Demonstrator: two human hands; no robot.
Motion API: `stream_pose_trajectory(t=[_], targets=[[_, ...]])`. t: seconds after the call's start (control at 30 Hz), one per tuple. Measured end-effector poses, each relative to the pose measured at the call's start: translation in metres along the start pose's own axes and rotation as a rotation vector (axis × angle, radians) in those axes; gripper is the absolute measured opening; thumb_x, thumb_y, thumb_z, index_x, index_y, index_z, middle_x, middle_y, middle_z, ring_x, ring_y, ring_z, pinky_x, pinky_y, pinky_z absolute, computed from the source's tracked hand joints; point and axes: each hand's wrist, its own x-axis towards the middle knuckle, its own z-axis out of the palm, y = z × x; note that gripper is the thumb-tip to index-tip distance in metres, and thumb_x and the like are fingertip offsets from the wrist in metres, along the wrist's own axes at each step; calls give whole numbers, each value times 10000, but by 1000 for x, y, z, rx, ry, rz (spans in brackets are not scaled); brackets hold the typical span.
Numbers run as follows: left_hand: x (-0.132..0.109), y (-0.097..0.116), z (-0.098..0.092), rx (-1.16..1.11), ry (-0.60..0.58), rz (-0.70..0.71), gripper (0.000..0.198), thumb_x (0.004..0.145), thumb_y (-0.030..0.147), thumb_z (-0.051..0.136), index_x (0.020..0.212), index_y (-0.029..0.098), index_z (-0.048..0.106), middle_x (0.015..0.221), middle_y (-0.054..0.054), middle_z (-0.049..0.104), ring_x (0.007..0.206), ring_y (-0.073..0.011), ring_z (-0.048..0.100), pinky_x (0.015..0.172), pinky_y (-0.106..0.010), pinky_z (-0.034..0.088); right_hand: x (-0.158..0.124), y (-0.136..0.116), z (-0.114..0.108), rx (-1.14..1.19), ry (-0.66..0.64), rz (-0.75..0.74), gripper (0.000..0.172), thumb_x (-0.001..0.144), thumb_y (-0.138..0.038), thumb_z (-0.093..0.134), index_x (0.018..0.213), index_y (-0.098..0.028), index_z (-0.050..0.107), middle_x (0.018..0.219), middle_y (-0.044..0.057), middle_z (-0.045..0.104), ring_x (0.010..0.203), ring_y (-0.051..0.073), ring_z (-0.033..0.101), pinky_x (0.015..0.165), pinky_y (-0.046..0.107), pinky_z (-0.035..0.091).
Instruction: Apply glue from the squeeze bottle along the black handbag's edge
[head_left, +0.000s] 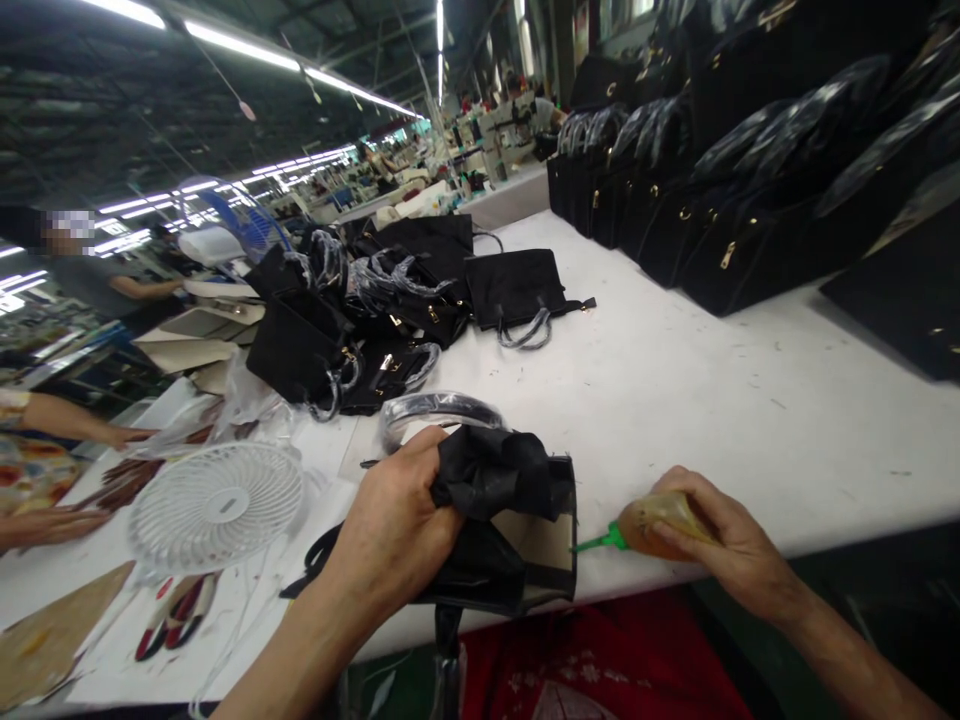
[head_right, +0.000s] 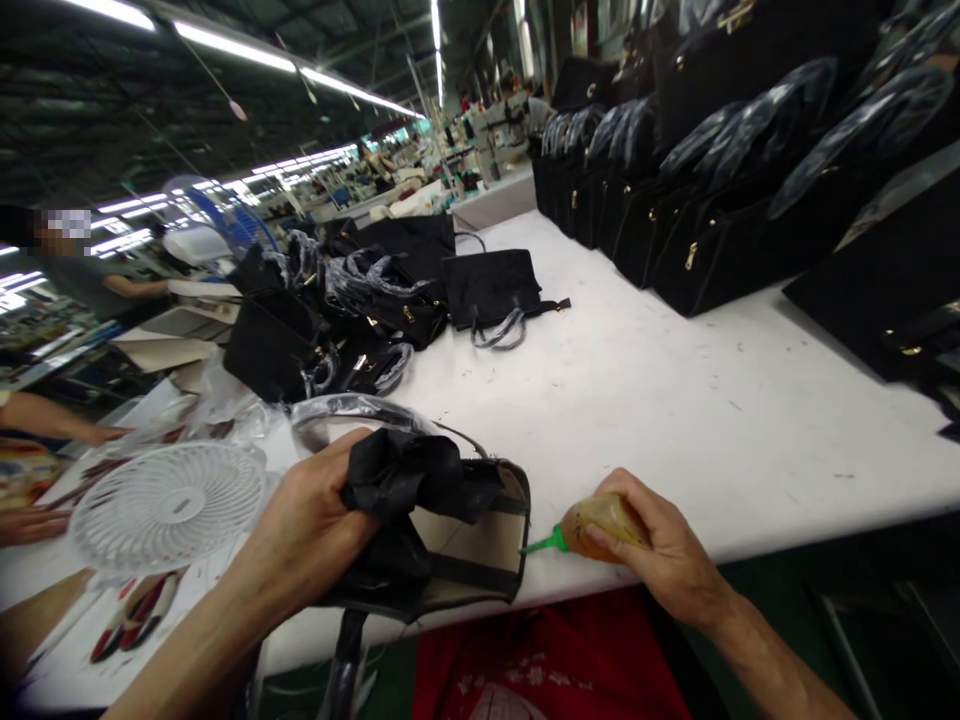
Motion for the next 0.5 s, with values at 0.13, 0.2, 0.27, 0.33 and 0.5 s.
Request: stream_pose_trajectory(t=[0.13, 0.2, 0.27, 0.33, 0.5], targets=[[-4, 1, -1, 11, -5, -2, 174, 774, 66, 496, 716, 216, 562, 777, 27, 602, 676, -113, 579, 585, -224, 433, -4, -3, 3, -28, 84, 5, 162, 967, -419, 641, 1036, -284, 585, 918, 1, 604, 842, 186, 591, 709, 293, 482], [-6, 2, -2, 17, -1, 2, 179, 769, 66, 493, 723, 219, 573, 780, 26, 602, 686, -118, 586, 591, -226, 443, -5, -5, 5, -21, 55, 22, 160, 969, -427, 635, 1012, -281, 586, 891, -3, 596, 812, 181, 585, 691, 289, 478], [-8, 2, -3, 18, 10, 6, 169, 775, 78, 502, 719, 222, 572, 756, 24, 588, 679, -126, 582, 604, -233, 455, -6, -5, 6, 10, -34, 24, 163, 980, -433, 614, 976, -271, 591, 879, -2, 591, 793, 178, 584, 691, 292, 480], [-11, 2, -4, 19, 24, 13, 161, 781, 90, 511, 716, 224, 572, 719, 25, 565, 656, -131, 567, 613, -237, 466, -7, -4, 7, 6, 2, 13, 167, 978, -433, 617, 991, -269, 591, 894, 2, 597, 807, 184, 587, 708, 300, 480], [-19, 3, -6, 32, 23, 23, 184, 769, 72, 505, 655, 212, 541, 648, 32, 544, 635, -136, 559, 624, -239, 469, -8, 1, 6, -22, 77, 60, 199, 961, -445, 640, 1014, -263, 576, 899, 3, 597, 831, 195, 583, 701, 303, 468]])
